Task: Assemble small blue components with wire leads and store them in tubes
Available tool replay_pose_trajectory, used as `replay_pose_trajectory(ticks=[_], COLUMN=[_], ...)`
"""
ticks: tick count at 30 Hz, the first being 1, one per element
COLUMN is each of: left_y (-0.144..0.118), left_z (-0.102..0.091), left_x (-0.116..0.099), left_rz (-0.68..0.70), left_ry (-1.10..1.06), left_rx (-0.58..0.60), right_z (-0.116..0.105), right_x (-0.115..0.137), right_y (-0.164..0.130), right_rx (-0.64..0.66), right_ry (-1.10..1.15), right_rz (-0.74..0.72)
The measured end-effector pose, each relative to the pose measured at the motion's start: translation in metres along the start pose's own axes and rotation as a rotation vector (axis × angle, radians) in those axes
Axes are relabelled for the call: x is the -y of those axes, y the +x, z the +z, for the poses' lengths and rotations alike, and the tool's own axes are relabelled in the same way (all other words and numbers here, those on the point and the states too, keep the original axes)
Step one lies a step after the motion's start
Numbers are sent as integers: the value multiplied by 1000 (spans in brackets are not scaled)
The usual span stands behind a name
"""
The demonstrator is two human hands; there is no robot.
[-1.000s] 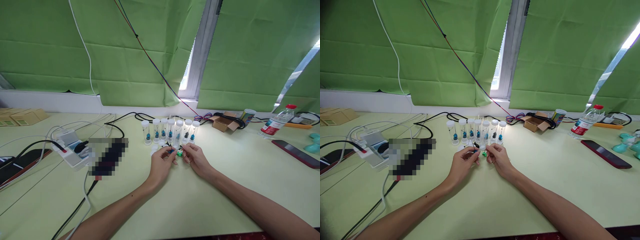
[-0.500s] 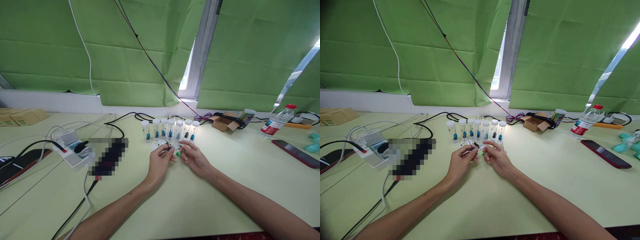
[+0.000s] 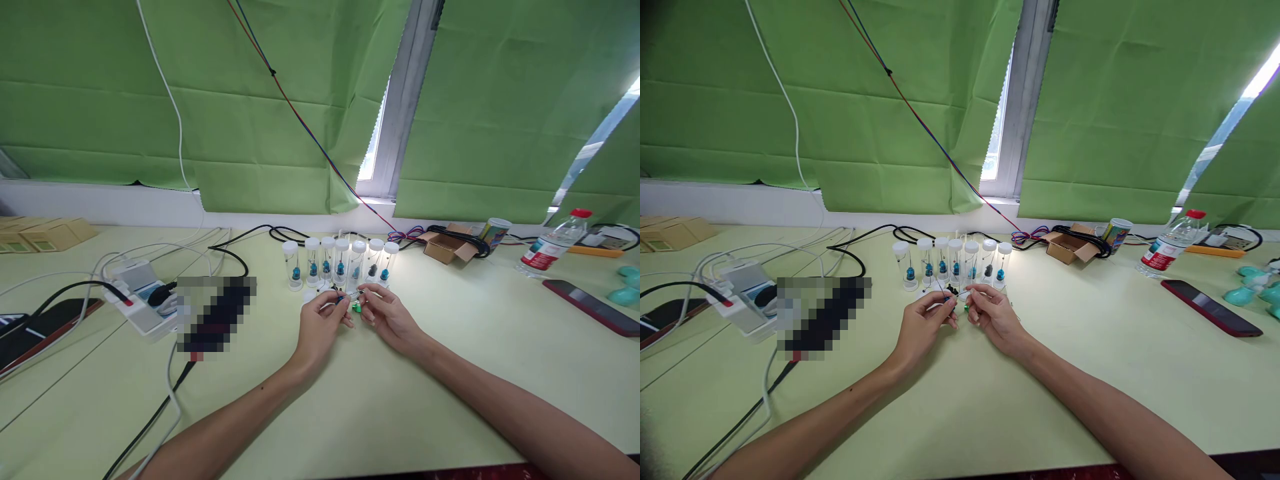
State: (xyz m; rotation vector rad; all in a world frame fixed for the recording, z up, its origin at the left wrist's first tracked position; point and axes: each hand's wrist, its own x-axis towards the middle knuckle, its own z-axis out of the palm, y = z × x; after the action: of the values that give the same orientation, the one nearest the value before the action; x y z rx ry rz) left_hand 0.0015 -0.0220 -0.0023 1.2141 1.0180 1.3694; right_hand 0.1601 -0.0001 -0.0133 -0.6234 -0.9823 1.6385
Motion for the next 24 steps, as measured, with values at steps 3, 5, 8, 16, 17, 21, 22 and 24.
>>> replay_pose_trajectory(ticks=[3,5,8,16,17,21,22,24], left_y=[0,-1,-1,-2,-2,-2,-2,-3], left_z=[0,0,0,1,1,1,1,1], left_x=[-1,-1,0,-3,-3,-3,-2,-2], left_rz=[-8,-9,-3,11,13,29,35,41], left_ry=[14,21,36,83,87,111,119,137], left_rx=[2,5,13,21,21,34,34,32], right_z=[2,2,1,-4,-4,-3,-3,-2], right_x=[1,1,0,-3,-3,-2,-1,-1], right_y=[0,0,0,2,2,2,2,1], right_rx=[-21,-29,-28,-18,-18,-29,-32,-41], right_ry=[-12,-12,-7,-9,-9,-13,-12,-10], right_rz=[-4,-5,-5,-25,-25,-18,-16,-12])
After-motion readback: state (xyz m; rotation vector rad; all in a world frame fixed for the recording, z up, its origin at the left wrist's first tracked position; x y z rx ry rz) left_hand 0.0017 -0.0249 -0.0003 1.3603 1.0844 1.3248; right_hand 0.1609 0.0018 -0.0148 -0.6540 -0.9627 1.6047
